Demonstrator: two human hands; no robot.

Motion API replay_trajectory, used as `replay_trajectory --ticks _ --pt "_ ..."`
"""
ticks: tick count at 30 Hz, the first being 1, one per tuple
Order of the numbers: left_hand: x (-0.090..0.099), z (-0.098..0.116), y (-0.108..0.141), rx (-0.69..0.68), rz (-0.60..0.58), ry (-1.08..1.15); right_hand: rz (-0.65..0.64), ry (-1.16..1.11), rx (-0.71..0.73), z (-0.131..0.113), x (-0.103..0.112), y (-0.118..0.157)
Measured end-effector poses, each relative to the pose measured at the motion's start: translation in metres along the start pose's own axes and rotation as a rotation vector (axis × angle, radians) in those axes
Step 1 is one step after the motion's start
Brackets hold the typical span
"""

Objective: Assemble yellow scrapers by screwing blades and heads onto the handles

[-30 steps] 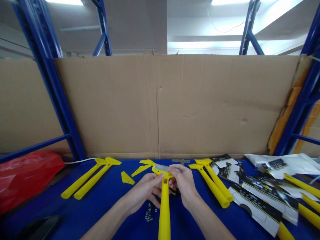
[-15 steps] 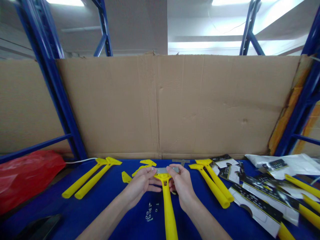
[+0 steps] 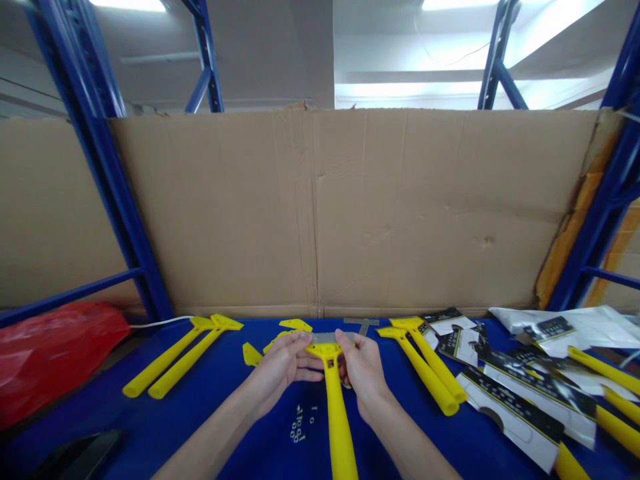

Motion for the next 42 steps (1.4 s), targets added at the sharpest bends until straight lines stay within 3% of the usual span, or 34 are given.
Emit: replay_trajectory --ticks 5,9,18,31,34,39,42 --pt "0.003 -0.002 0.001 0.042 0.048 -0.048 -0.006 -0.002 0.02 0.001 -0.002 0.0" --pt "0.007 0.001 -0.001 0.0 0.074 -0.064 -0.032 -0.067 -0.022 0.004 -0.007 0.003" --pt "0.025 0.006 0.0 -0.063 0.189 -0.067 -0.3 0.059 -0.204 0.014 -0.033 0.02" --pt "0.029 0.009 0.001 0.001 0.214 -0.152 -0.221 0.065 -0.159 0.016 -0.026 0.013" --pt "0.04 0.016 0.002 -0.004 0.303 -0.248 -0.188 0.053 -0.148 0.016 -0.022 0.012" --pt "0.075 0.037 0.002 -0.097 0.476 -0.525 -0.169 0.021 -0.163 0.016 -0.017 0.012" --pt "0.089 0.05 0.005 -0.097 0.503 -0.843 -0.167 0.026 -0.162 0.016 -0.017 0.012"
Point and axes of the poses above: each hand's wrist, its own y-axis away from the middle knuckle, its own x-axis out of the back of the hand, z = x × y, the point moved 7 cm from there along -y, towards the middle knuckle, and after that the axes turned 13 degrees about -z, right-handed, at the moved point
